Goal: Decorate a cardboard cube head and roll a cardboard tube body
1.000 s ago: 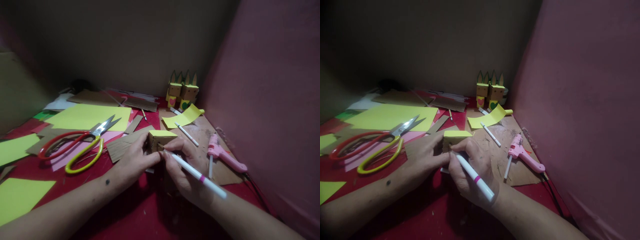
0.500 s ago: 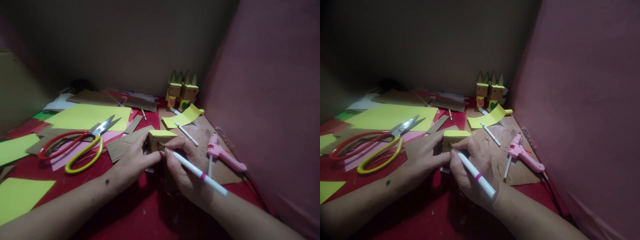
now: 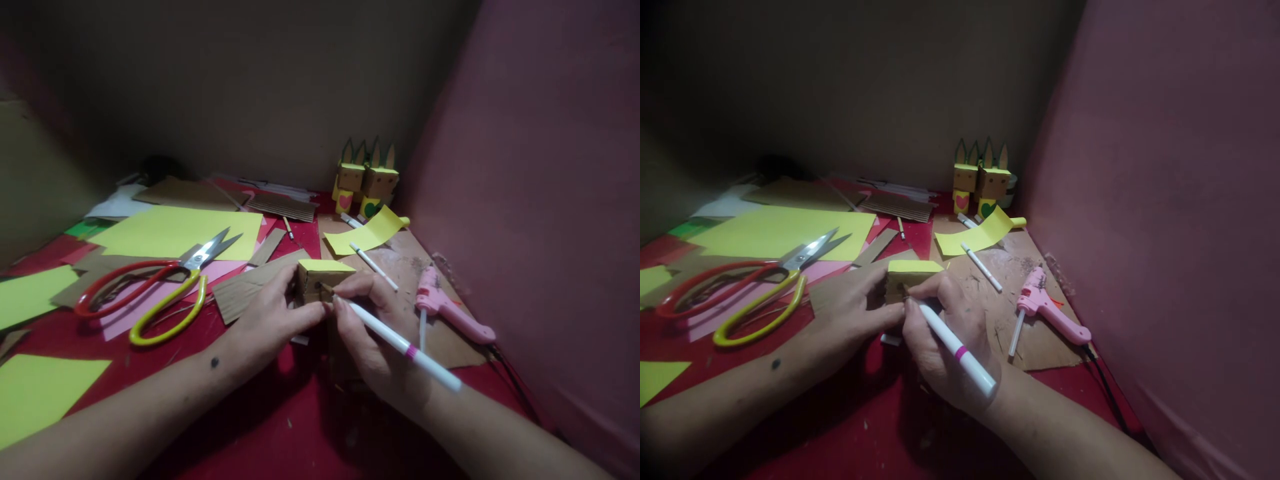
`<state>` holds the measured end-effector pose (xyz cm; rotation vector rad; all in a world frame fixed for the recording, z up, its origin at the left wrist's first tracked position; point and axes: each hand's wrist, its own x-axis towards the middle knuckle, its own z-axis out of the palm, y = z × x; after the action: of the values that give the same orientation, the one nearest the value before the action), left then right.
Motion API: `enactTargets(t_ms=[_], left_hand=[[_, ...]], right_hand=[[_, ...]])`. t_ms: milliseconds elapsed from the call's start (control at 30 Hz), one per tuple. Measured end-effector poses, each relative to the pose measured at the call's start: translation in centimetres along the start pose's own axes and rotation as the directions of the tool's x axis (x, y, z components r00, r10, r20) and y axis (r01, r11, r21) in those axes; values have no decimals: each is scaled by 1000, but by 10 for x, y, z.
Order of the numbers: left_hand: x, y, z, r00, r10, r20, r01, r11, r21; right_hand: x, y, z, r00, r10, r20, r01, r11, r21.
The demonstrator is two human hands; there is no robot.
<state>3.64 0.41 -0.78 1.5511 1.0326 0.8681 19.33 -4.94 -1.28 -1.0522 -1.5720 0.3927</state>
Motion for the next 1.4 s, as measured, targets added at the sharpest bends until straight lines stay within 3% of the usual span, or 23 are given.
enactTargets(t_ms=[233, 633, 800, 1033, 1400], left_hand=[[-1, 4, -1, 1000, 15, -3, -15, 998, 65], [0, 1, 0, 999, 45, -20, -44, 998, 43], [1, -5, 0, 1000, 30, -1, -30, 998, -54], [1, -4, -1, 1000, 15, 18, -15, 999, -38], [2, -6, 1, 999, 49, -20, -49, 998, -30]], right_hand=[[1, -1, 2, 1000, -6, -17, 6, 1000, 10], [-1, 0, 0, 1000, -26, -4, 26, 1000, 5], [-1, 1, 0, 1000, -7, 14, 7, 1000, 29], [-1, 2, 1, 1000, -11, 18, 11, 1000, -16], [0, 1, 0, 998, -43, 44, 40, 998, 56]])
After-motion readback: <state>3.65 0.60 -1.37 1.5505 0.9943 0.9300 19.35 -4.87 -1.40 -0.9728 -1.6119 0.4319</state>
